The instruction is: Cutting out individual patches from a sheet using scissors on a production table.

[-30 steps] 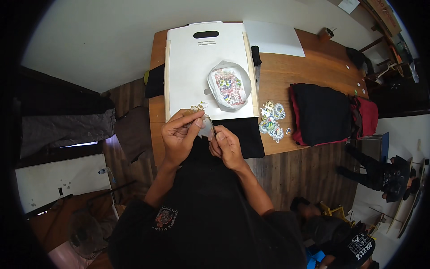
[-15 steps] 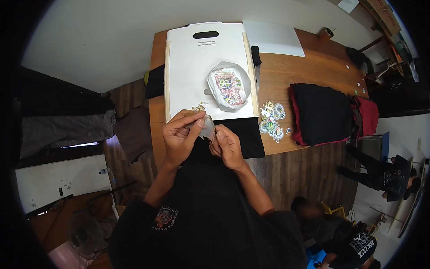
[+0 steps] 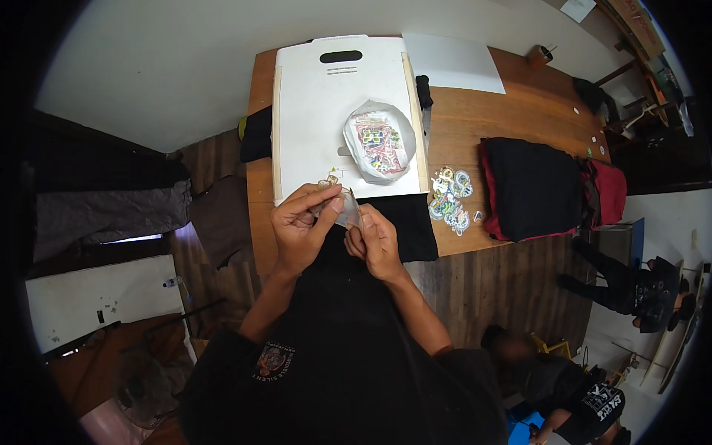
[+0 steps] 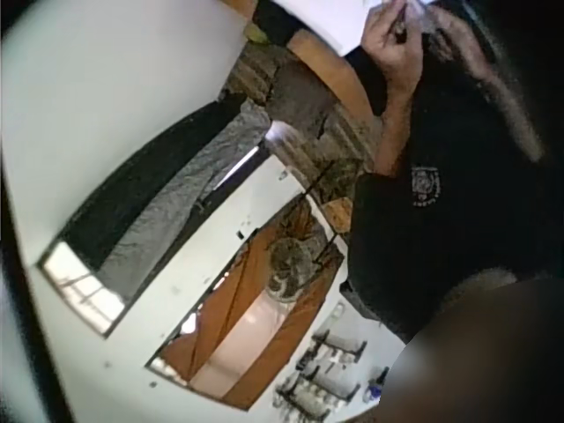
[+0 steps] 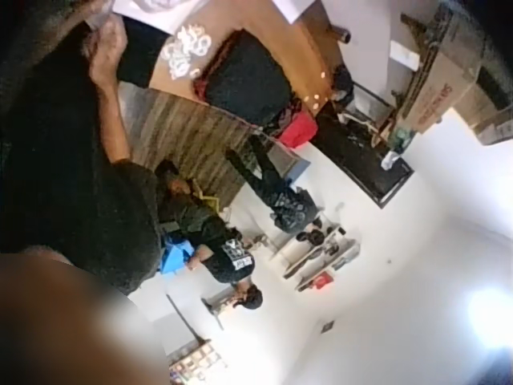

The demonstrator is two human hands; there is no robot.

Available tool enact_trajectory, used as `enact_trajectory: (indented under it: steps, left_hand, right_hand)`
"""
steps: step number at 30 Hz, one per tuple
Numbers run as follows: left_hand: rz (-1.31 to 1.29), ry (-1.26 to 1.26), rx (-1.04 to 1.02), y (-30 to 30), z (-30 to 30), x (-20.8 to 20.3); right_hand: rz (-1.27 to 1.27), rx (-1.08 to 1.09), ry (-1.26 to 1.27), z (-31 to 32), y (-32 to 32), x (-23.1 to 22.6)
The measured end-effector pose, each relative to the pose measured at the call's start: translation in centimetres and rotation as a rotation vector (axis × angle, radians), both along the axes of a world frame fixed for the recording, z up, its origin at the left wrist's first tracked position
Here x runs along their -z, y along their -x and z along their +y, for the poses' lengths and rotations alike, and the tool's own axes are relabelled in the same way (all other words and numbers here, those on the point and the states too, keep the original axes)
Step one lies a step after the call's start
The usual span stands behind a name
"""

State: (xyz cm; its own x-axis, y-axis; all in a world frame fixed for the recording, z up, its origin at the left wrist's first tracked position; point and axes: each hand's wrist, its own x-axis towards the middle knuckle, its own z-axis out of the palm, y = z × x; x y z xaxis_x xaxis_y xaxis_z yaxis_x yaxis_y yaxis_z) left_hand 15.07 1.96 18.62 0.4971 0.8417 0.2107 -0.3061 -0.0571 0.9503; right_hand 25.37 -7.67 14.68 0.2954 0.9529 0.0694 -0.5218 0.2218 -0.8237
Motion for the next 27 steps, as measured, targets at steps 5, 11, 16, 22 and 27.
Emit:
enact_trajectory:
  steps: [5, 11, 16, 22, 27]
  left_hand:
    - [-0.005, 0.009, -0.009, 0.01, -0.09, 0.14]
    - [-0.006, 0.000, -0.006, 0.12, -0.10, 0.12]
    - [-0.021, 0.016, -0.004, -0.01, -0.17, -0.04]
    - [-0.047, 0.030, -0.003, 0.01, -0.15, -0.12]
    - [-0.065, 0.037, -0.020, 0.10, -0.27, 0.04]
  right_hand:
    - [-0.020, 0.002, -0.027, 0.24, 0.08, 0.21]
    - [-0.037, 0.007, -0.031, 0.30, 0.16, 0.11]
    - [-0.025, 0.012, -0.016, 0.22, 0.14, -0.08]
    - [-0.005, -0.004, 0.016, -0.15, -0.10, -0.34]
    - [-0.021, -0.054, 0.041, -0.67, -0.61, -0.19]
